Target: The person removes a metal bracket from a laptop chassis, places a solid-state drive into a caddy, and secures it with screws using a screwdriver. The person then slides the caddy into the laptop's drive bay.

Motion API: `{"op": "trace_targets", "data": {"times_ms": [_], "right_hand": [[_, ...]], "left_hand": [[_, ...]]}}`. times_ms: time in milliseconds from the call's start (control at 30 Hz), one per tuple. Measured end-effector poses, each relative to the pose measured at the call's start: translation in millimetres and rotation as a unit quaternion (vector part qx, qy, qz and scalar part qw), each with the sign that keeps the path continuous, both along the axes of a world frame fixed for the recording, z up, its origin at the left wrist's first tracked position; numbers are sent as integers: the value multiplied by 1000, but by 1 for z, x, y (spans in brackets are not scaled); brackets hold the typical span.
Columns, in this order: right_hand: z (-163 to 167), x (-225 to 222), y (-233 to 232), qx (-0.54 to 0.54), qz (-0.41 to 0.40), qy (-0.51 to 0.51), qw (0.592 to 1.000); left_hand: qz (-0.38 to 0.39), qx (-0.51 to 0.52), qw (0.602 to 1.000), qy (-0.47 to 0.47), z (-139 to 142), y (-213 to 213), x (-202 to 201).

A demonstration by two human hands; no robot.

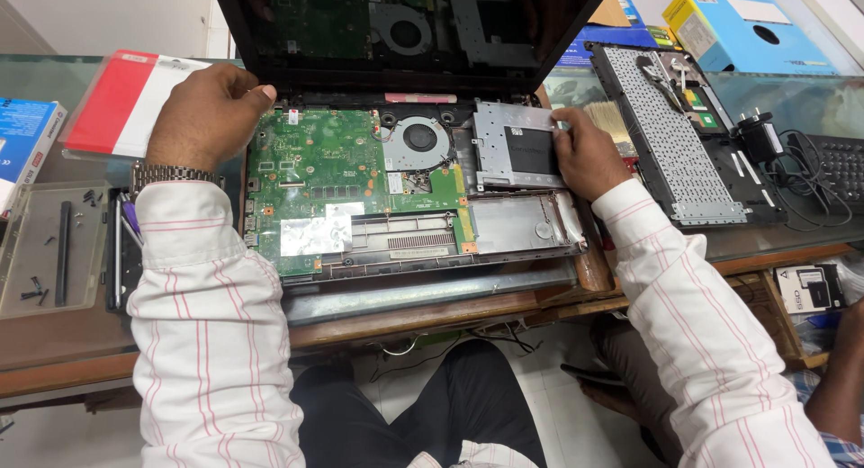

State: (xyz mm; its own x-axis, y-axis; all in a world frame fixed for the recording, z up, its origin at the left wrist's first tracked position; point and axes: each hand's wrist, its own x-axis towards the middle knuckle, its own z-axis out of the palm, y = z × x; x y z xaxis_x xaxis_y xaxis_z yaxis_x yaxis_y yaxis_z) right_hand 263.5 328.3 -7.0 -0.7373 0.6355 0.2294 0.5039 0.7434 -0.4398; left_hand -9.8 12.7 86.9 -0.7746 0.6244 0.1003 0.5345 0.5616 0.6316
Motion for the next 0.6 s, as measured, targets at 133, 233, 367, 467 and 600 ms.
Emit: {"op": "trace_targets", "data": {"times_ms": [133, 233, 367, 467, 600], "right_hand": [[-1, -4, -1, 52, 69, 33, 996], [-2, -6, -1, 82, 83, 35, 993], [-1, -5, -1, 54, 60, 16, 997], [1, -4, 0, 37, 80, 2, 996], [3, -4, 4, 36, 123, -28, 991]], "left_hand": [[-4, -2, 1000, -7, -1, 1, -1], [5, -2, 1000, -1, -3, 1, -2], [4, -5, 1000, -4, -4, 2, -3], [2, -7, 1000, -3, -5, 2, -4], [-1, -7, 1000, -3, -5, 2, -4]]}}
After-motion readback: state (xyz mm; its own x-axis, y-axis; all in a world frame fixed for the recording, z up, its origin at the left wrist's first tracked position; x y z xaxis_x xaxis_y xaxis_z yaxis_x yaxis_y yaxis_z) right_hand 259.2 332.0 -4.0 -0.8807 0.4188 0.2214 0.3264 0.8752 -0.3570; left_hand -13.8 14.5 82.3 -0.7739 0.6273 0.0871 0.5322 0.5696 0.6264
